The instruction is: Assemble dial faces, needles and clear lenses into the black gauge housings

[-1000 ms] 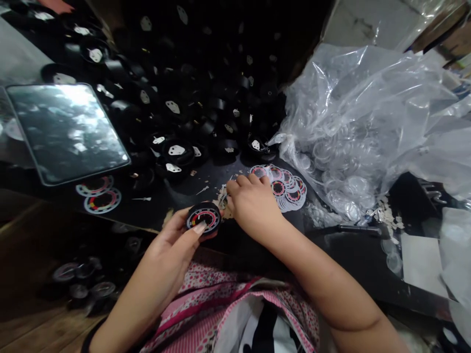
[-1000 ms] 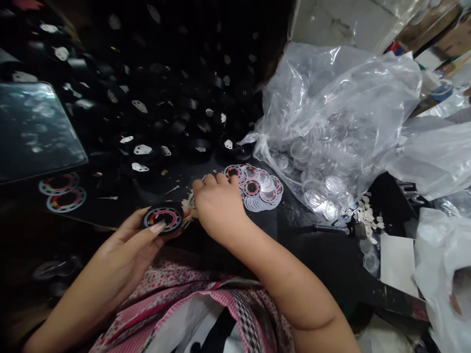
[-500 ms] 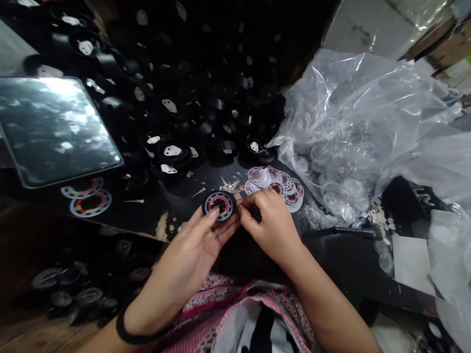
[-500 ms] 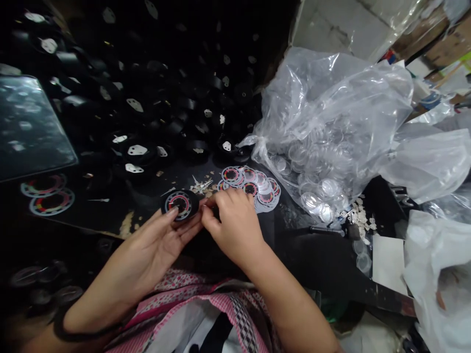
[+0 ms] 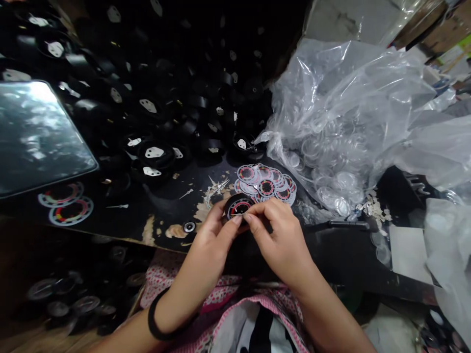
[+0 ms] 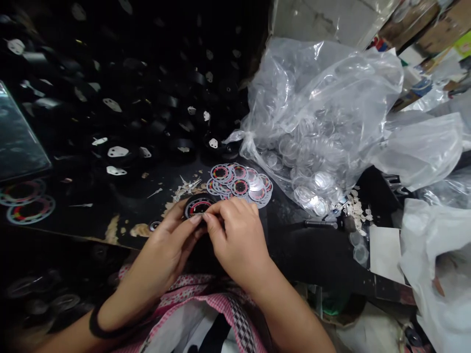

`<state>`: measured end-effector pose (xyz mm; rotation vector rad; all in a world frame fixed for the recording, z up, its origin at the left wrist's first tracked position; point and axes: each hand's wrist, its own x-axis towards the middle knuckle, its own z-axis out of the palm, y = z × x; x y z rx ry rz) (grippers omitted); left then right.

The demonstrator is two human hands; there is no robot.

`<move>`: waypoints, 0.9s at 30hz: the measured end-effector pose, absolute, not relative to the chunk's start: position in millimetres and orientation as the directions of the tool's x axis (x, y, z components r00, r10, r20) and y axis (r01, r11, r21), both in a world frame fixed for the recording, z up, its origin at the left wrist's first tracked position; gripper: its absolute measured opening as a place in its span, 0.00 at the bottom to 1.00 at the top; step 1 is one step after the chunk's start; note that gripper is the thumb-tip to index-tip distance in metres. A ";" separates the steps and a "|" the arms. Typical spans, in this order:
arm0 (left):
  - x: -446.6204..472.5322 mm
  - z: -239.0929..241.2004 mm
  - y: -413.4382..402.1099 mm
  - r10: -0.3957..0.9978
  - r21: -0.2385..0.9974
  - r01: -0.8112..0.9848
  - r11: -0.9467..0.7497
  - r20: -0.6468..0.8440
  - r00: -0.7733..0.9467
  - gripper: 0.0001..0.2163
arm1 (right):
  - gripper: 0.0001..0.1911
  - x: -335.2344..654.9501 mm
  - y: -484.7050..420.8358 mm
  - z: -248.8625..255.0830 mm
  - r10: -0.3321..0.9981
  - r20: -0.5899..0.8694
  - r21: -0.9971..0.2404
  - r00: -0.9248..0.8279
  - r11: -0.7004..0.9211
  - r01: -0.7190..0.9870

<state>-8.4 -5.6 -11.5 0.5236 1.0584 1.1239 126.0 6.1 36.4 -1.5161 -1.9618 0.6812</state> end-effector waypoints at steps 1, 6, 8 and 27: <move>-8.9 -13.0 -7.4 0.919 0.818 -0.439 0.372 -0.390 0.054 0.13 | 0.06 126.8 5.6 37.3 0.971 0.118 -0.685 -0.207 0.231 0.691; -14.9 -9.7 -11.6 0.944 0.879 -0.351 0.323 -0.325 0.056 0.13 | 0.07 128.8 2.2 40.6 0.967 0.131 -0.663 -0.219 0.250 0.705; -16.6 -5.0 -11.6 0.944 0.883 -0.338 0.324 -0.324 0.059 0.12 | 0.07 128.9 0.5 41.0 0.968 0.136 -0.692 -0.210 0.244 0.679; -26.9 4.5 -18.3 0.926 0.927 -0.092 0.363 -0.370 -0.080 0.10 | 0.14 120.6 -9.2 42.2 0.982 -0.113 -0.755 -0.149 0.013 0.656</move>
